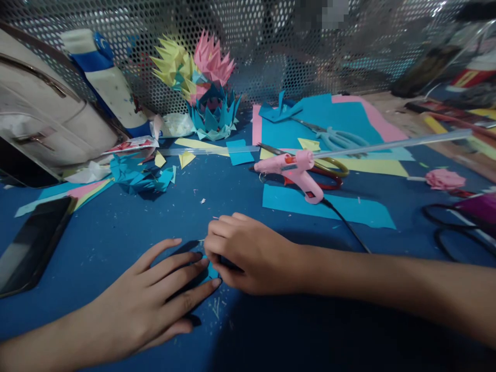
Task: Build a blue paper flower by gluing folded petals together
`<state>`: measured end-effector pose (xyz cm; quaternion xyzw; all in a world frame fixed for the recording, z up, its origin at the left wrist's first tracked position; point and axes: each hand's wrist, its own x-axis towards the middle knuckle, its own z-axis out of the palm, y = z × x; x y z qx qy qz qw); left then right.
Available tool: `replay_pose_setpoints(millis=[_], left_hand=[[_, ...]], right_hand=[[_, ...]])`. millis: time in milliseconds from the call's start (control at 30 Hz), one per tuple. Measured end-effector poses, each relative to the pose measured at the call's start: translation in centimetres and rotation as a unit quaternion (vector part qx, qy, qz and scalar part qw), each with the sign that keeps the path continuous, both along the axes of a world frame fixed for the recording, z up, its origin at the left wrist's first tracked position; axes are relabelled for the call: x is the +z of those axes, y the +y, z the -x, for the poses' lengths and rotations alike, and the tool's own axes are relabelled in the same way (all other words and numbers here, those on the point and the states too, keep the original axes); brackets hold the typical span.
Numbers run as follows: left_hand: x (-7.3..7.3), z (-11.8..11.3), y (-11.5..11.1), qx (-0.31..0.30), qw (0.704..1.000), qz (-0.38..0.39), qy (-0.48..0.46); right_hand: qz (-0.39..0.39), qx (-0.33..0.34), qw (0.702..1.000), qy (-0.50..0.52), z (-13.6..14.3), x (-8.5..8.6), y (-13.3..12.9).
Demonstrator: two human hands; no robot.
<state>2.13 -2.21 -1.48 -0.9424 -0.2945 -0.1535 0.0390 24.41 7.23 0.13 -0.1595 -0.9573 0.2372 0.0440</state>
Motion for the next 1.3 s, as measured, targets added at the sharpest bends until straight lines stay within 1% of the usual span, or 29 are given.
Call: replay_pose_setpoints(millis=[300, 500, 700, 867, 1000, 1167, 1300], left_hand=[[-0.1, 0.06, 0.03, -0.002, 1.0, 0.005, 0.0], [-0.13, 0.21, -0.04, -0.002, 1.0, 0.017, 0.006], [0.39, 0.28, 0.24, -0.009, 0.998, 0.053, 0.02], [0.33, 0.23, 0.17, -0.001, 0.999, 0.052, 0.016], [0.24, 0.12, 0.07, 0.003, 0.999, 0.048, 0.02], [0.39, 0.06, 0.07, 0.002, 0.998, 0.057, 0.023], [0.48, 0.06, 0.02, 0.003, 0.998, 0.061, 0.025]], right_hand=[[-0.09, -0.002, 0.996, 0.027, 0.01, -0.44, -0.58], [-0.102, 0.005, 0.994, 0.024, 0.0, -0.48, -0.59], [-0.108, -0.001, 0.994, 0.016, 0.02, -0.45, -0.67], [-0.097, 0.0, 0.995, 0.015, 0.01, -0.26, -0.77], [-0.073, -0.005, 0.997, 0.014, -0.01, -0.19, -0.68], [-0.033, 0.005, 0.999, 0.015, -0.24, -0.41, -0.25], [-0.018, 0.006, 1.0, 0.025, -0.35, -0.52, -0.07]])
